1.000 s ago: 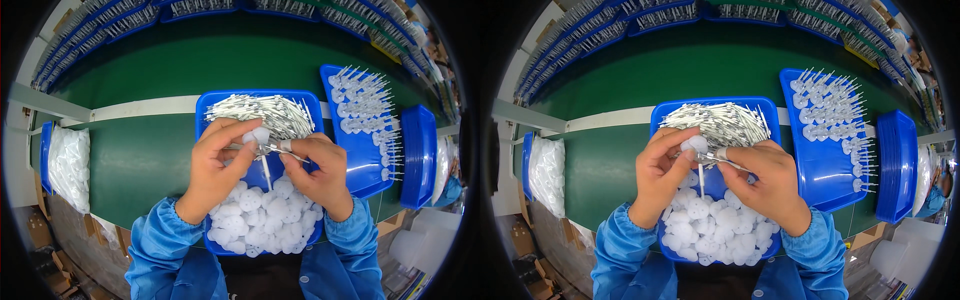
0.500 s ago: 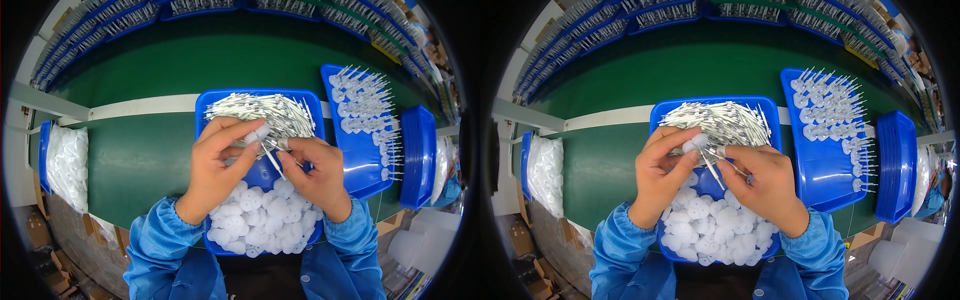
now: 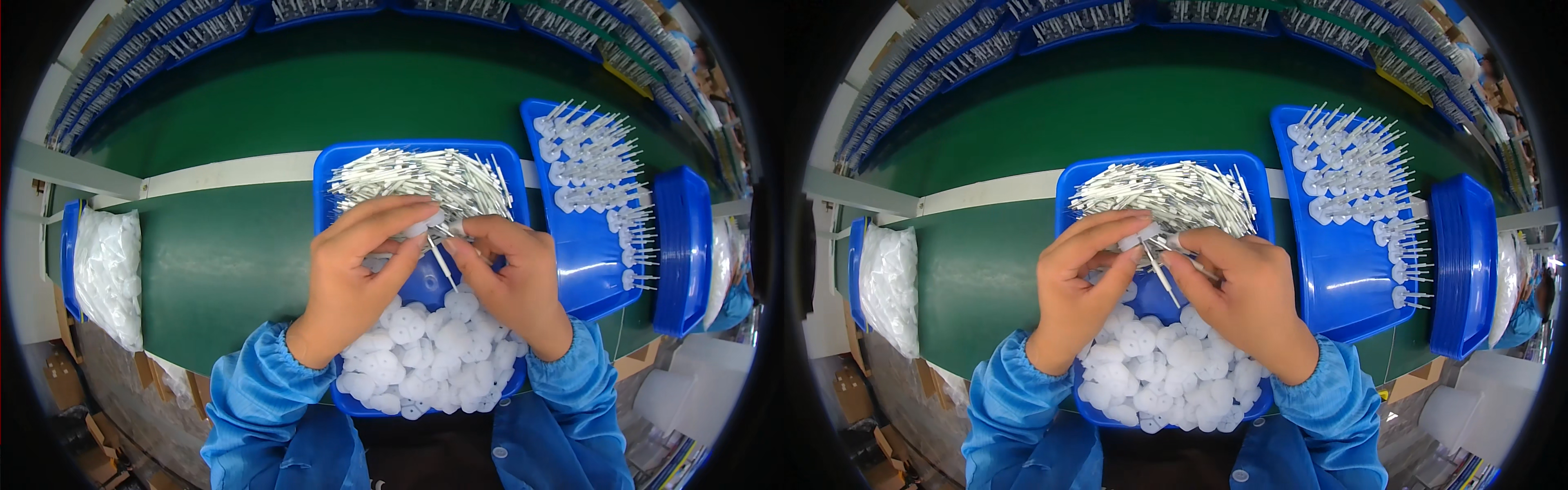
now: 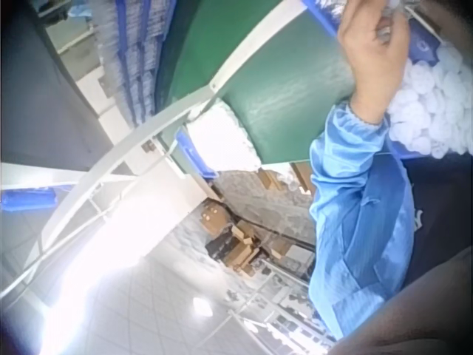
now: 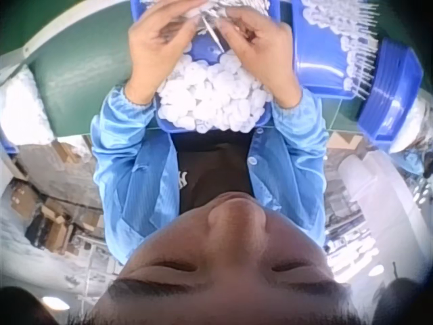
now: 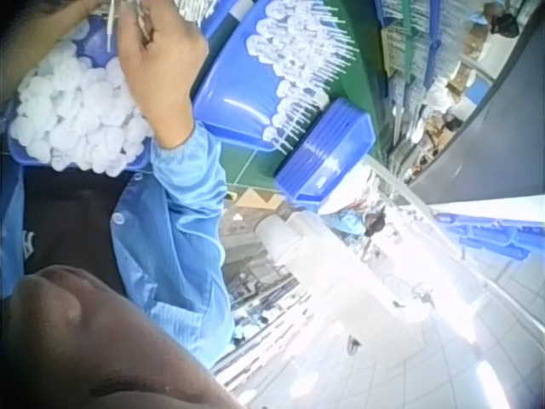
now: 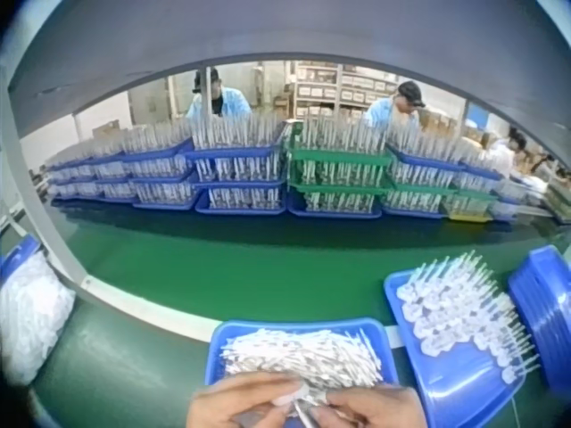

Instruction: The person repeatedly picks a white plastic cap and a metal stick, inserts the stick into the cap, and places the assembled unit into a blue tray. The process is continuous and repetitive, with the person handling the components one at a time.

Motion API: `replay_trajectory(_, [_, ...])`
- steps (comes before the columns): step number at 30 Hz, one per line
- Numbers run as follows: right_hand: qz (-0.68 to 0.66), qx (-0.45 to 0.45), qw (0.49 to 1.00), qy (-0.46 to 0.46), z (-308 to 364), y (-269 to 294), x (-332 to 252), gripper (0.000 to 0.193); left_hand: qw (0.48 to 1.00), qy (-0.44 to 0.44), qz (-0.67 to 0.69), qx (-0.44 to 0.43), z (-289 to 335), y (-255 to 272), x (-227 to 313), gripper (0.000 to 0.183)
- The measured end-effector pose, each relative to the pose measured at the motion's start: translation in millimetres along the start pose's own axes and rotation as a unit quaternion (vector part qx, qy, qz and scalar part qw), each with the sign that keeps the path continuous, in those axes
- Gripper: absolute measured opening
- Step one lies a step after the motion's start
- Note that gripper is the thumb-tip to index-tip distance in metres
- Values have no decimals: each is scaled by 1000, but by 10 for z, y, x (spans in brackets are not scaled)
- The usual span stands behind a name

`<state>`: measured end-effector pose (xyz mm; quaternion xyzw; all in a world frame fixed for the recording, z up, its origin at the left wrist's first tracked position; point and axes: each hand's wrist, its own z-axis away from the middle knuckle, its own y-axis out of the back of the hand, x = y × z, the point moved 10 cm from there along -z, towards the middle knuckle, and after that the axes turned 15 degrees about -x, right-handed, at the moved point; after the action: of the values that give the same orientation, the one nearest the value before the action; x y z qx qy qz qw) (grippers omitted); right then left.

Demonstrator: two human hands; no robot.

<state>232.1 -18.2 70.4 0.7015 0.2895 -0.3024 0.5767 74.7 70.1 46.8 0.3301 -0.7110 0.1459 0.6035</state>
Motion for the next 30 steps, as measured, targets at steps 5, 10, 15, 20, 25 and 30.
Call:
replay_trajectory(5, [-124,-67,987,-74,-1,-99,165,15,997,-11,-62,-32,-4,-45,56,39])
replay_trajectory(10, [-120,-70,985,-100,7,-93,213,12,983,-49,-172,-40,1,-73,198,43])
replay_trajectory(15, [126,-1,990,60,1,-15,-145,11,968,-82,-237,-14,40,-129,266,40])
replay_trajectory(20, [137,-8,988,68,-6,-21,-156,10,967,-74,-242,-13,40,-151,263,43])
replay_trajectory(25, [98,-20,992,81,-40,-10,-128,9,977,-41,-207,-19,38,-129,218,41])
replay_trajectory(30, [90,-34,992,84,-45,-37,-98,10,975,-33,-217,-38,42,-152,211,40])
